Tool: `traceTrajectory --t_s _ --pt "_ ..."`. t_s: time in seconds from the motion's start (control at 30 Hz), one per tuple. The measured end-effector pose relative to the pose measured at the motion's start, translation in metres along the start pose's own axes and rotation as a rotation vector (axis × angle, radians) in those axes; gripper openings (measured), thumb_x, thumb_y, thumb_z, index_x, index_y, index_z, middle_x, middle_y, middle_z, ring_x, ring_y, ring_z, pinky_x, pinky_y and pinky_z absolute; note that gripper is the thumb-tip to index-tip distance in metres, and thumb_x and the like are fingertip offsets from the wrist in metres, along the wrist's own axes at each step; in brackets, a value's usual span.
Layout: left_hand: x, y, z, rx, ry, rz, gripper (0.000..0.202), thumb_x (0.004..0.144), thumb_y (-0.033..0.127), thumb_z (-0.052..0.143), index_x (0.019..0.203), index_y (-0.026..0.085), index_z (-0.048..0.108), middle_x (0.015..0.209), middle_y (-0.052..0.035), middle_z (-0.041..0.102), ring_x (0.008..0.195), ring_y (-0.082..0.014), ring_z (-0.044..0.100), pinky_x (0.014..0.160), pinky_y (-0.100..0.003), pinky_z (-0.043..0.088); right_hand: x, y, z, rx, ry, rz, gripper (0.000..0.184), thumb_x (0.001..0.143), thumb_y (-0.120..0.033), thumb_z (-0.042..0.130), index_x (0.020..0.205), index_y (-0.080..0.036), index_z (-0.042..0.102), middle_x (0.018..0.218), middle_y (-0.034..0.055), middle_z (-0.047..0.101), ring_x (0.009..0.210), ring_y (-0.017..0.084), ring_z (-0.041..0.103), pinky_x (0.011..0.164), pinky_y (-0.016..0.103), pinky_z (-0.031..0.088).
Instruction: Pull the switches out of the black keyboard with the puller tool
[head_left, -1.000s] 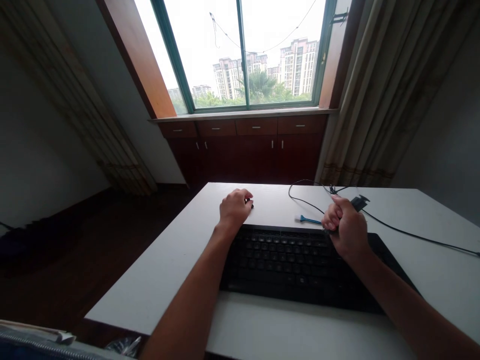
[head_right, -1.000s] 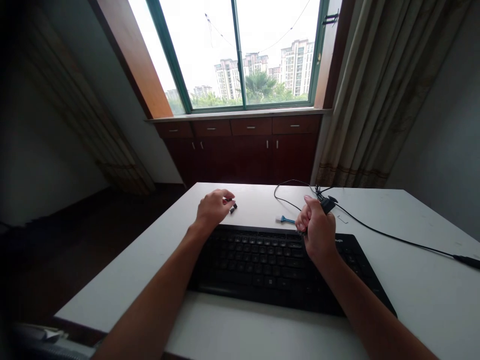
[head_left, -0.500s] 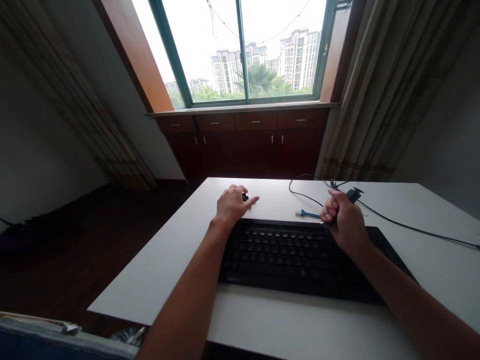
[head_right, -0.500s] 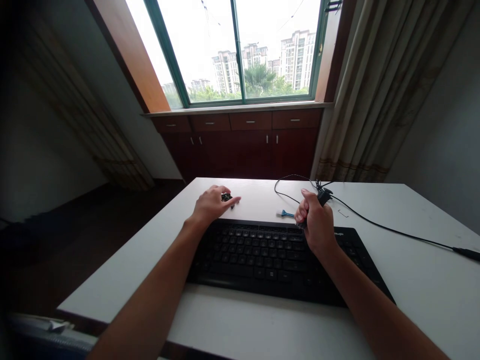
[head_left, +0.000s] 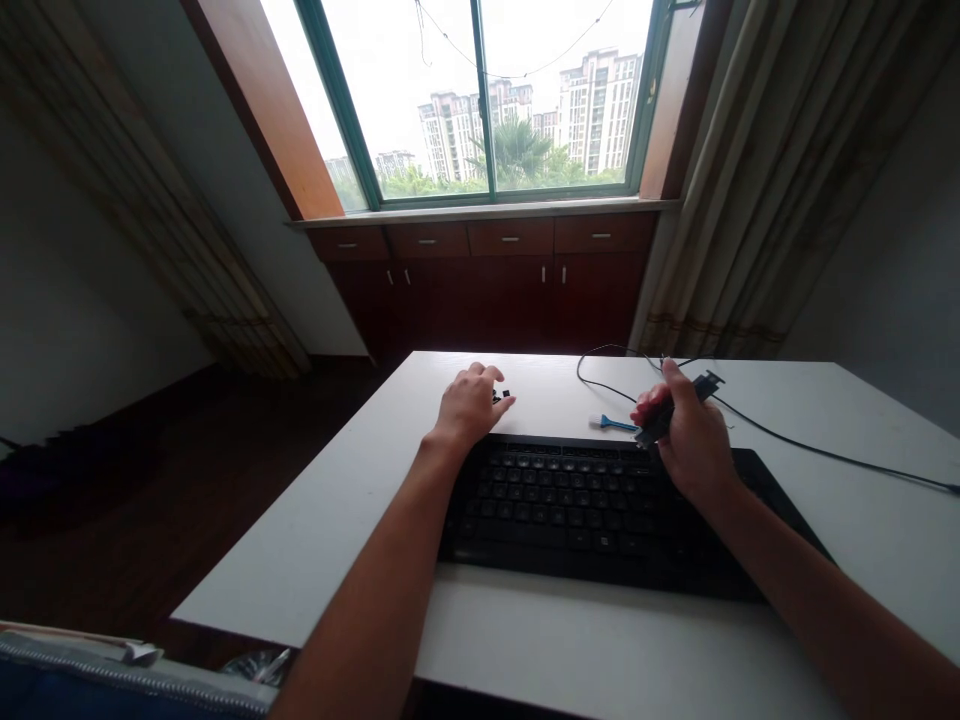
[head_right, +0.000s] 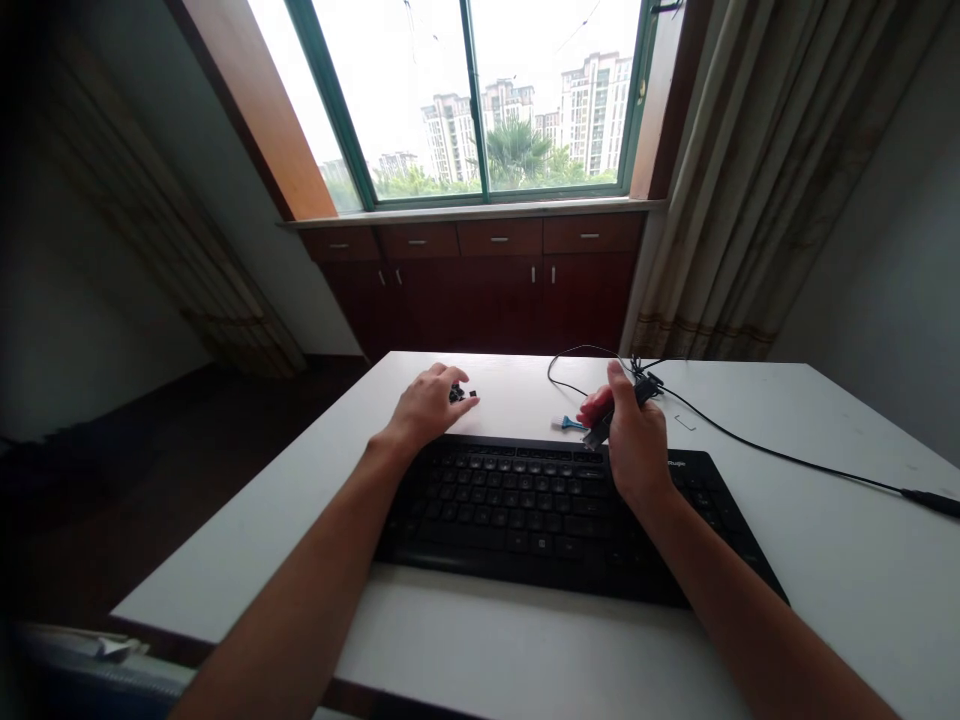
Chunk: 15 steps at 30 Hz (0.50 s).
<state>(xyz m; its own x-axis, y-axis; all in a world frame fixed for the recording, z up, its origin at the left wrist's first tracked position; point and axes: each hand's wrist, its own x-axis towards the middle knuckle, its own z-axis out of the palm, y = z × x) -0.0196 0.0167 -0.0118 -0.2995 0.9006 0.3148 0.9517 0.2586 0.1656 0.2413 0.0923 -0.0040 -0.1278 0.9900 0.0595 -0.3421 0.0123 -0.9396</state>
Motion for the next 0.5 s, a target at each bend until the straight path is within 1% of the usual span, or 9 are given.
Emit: traceTrajectory --t_s 0.03,0.1,0.13,0.17,0.23,0.37,0.5 --pt "0.0 0.0021 0.0001 -0.037 -0.012 0.105 0.028 0.093 0.035 0.062 0.118 0.023 0.066 0.122 -0.0075 0.065 0.113 -0.026 0.061 0.099 -0.036 0.049 0.0003 0.0004 -0.0003 -0.006 0.001 -0.007 0.043 0.085 -0.055 0.069 0.062 -0.019 0.063 0.061 0.0015 0.065 0.057 0.014 0.063 0.057 0.024 0.055" --pt "0.0 0.006 0.0006 -0.089 -0.078 0.304 0.026 0.096 0.026 0.055 0.118 0.025 0.068 0.124 -0.0044 0.068 0.118 -0.0243 0.059 0.105 -0.036 0.046 0.0012 0.0013 -0.0011 0.005 -0.001 -0.006 0.043 0.085 -0.056 0.068 0.063 -0.019 0.063 0.059 0.001 0.064 0.055 0.014 0.063 0.056 0.025 0.054" --pt "0.0001 0.0073 0.0011 -0.092 -0.122 0.359 0.027 0.096 0.023 0.053 0.118 0.027 0.069 0.124 -0.003 0.069 0.119 -0.0235 0.059 0.106 -0.036 0.044 0.0017 0.0018 -0.0014 0.017 -0.006 0.001 0.043 0.085 -0.056 0.069 0.064 -0.019 0.062 0.058 0.0007 0.064 0.054 0.013 0.062 0.055 0.024 0.054" --pt "0.0001 0.0081 0.0018 -0.084 -0.158 0.379 0.029 0.096 0.021 0.052 0.118 0.027 0.07 0.123 -0.0023 0.071 0.119 -0.0229 0.059 0.107 -0.035 0.044 0.0021 0.0023 -0.0017 0.028 -0.016 0.01 0.043 0.084 -0.056 0.069 0.064 -0.02 0.061 0.058 0.0005 0.064 0.053 0.013 0.062 0.054 0.024 0.054" --pt "0.0 0.0079 0.0035 -0.056 -0.188 0.345 0.031 0.095 0.018 0.051 0.118 0.026 0.07 0.121 -0.0032 0.072 0.117 -0.0231 0.062 0.106 -0.035 0.044 0.0029 0.0032 -0.002 0.046 -0.033 0.021 0.043 0.084 -0.056 0.069 0.063 -0.02 0.059 0.057 0.0001 0.063 0.052 0.013 0.062 0.052 0.024 0.053" --pt "-0.001 0.0038 0.0065 -0.016 -0.168 0.239 0.03 0.094 0.019 0.05 0.113 0.021 0.072 0.117 -0.0082 0.073 0.106 -0.0258 0.067 0.096 -0.037 0.049 0.0038 0.0045 -0.0015 0.066 -0.044 0.019 0.042 0.084 -0.053 0.07 0.062 -0.021 0.056 0.054 -0.0008 0.061 0.05 0.013 0.06 0.051 0.024 0.053" --pt "-0.0014 0.0049 0.0057 0.001 -0.141 0.2 0.028 0.094 0.021 0.05 0.11 0.021 0.073 0.117 -0.0089 0.071 0.106 -0.0263 0.066 0.096 -0.037 0.049 0.0035 0.0039 -0.001 0.065 -0.045 0.003 0.041 0.085 -0.051 0.07 0.062 -0.021 0.055 0.054 -0.0009 0.061 0.05 0.012 0.06 0.052 0.024 0.052"
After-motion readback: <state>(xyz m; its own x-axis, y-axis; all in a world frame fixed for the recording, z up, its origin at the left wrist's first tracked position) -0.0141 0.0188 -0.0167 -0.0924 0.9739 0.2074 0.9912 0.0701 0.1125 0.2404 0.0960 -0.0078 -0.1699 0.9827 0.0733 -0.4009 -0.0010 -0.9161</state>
